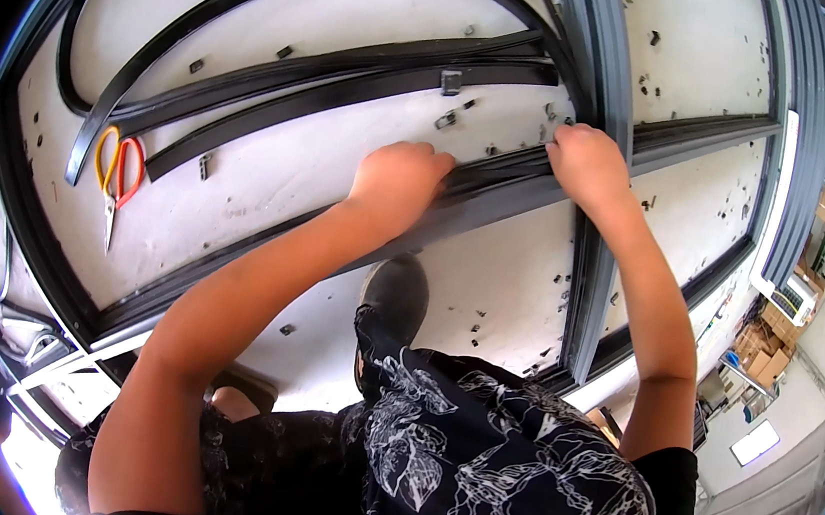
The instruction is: Installing rubber gaskets into a metal frame.
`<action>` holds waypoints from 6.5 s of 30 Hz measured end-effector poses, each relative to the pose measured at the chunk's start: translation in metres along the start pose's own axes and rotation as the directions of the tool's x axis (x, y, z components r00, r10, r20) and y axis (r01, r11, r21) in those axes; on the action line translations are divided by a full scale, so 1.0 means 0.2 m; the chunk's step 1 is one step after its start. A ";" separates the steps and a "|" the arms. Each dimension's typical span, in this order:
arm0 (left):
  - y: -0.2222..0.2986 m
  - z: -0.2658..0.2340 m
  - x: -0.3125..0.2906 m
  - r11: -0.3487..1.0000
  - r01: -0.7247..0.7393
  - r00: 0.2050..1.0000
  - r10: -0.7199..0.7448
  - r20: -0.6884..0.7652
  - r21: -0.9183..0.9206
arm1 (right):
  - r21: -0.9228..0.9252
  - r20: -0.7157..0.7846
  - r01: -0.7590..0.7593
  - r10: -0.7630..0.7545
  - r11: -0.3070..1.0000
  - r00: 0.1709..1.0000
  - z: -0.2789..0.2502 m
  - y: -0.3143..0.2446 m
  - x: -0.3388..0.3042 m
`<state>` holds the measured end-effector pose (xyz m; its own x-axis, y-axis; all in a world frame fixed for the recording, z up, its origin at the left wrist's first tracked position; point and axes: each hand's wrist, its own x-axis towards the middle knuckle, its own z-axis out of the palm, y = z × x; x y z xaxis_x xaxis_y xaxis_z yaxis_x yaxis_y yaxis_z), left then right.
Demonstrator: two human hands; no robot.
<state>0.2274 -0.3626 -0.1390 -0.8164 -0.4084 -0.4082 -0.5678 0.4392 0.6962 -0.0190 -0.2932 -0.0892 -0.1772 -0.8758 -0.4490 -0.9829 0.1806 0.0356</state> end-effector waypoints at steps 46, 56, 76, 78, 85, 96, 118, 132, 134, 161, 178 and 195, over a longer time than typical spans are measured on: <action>0.00 0.04 0.08 0.818 0.155 0.951 -0.275 -0.140 -0.553 | -0.097 -0.080 -0.207 0.200 0.974 0.977 0.08 0.13 0.16; -0.01 0.05 0.08 0.849 0.086 0.991 -0.127 -0.043 -0.521 | 0.565 0.116 -0.385 0.392 0.730 0.913 -0.21 0.22 0.21; 0.04 0.02 0.10 0.957 -0.052 0.999 0.054 -0.002 -0.286 | -0.089 -0.042 -0.246 0.243 0.965 0.969 -0.01 0.16 0.43; 0.05 0.03 0.09 0.961 -0.049 0.999 0.047 -0.016 -0.271 | -0.084 0.040 -0.260 0.264 0.962 0.964 -0.03 0.17 0.44; 0.07 0.08 0.08 0.997 -0.056 0.979 0.045 -0.197 -0.049 | 0.110 -0.081 -0.111 0.121 0.988 0.989 -0.08 0.06 0.24; -0.03 -0.01 0.04 0.993 0.102 0.995 -0.101 -0.014 0.065 | 0.382 0.069 0.310 -0.361 0.871 0.930 0.06 -0.27 0.10; -0.09 -0.05 0.00 0.959 0.233 0.965 -0.248 0.088 0.160 | 0.293 0.072 0.417 -0.455 0.860 0.888 0.08 -0.48 0.17; -0.27 -0.13 -0.29 0.961 0.231 0.966 -0.245 0.081 0.151 | 0.211 0.155 0.265 -0.300 0.941 0.941 0.02 -0.19 0.14; -0.28 -0.12 -0.29 0.971 0.183 0.981 -0.191 0.036 0.155 | 0.231 0.172 0.248 -0.290 0.941 0.941 0.02 -0.18 0.15; -0.36 -0.19 -0.40 0.943 0.262 0.949 -0.290 0.121 0.204 | 0.241 0.092 0.226 -0.255 0.944 0.963 0.08 -0.02 0.12; -0.39 -0.19 -0.35 0.954 0.227 0.961 -0.252 0.115 0.197 | -0.038 0.109 0.203 -0.198 0.979 0.974 0.11 0.11 0.15; -0.39 -0.18 -0.36 0.944 0.227 0.955 -0.264 0.136 0.240 | -0.221 0.090 0.140 -0.123 0.965 0.988 0.05 0.16 0.16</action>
<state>0.3348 -0.3960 -0.1419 -0.6436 -0.3973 -0.6542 -0.7467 0.5135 0.4228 -0.0564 -0.3104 -0.1111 -0.0496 -0.8477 -0.5281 -0.9846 -0.0474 0.1685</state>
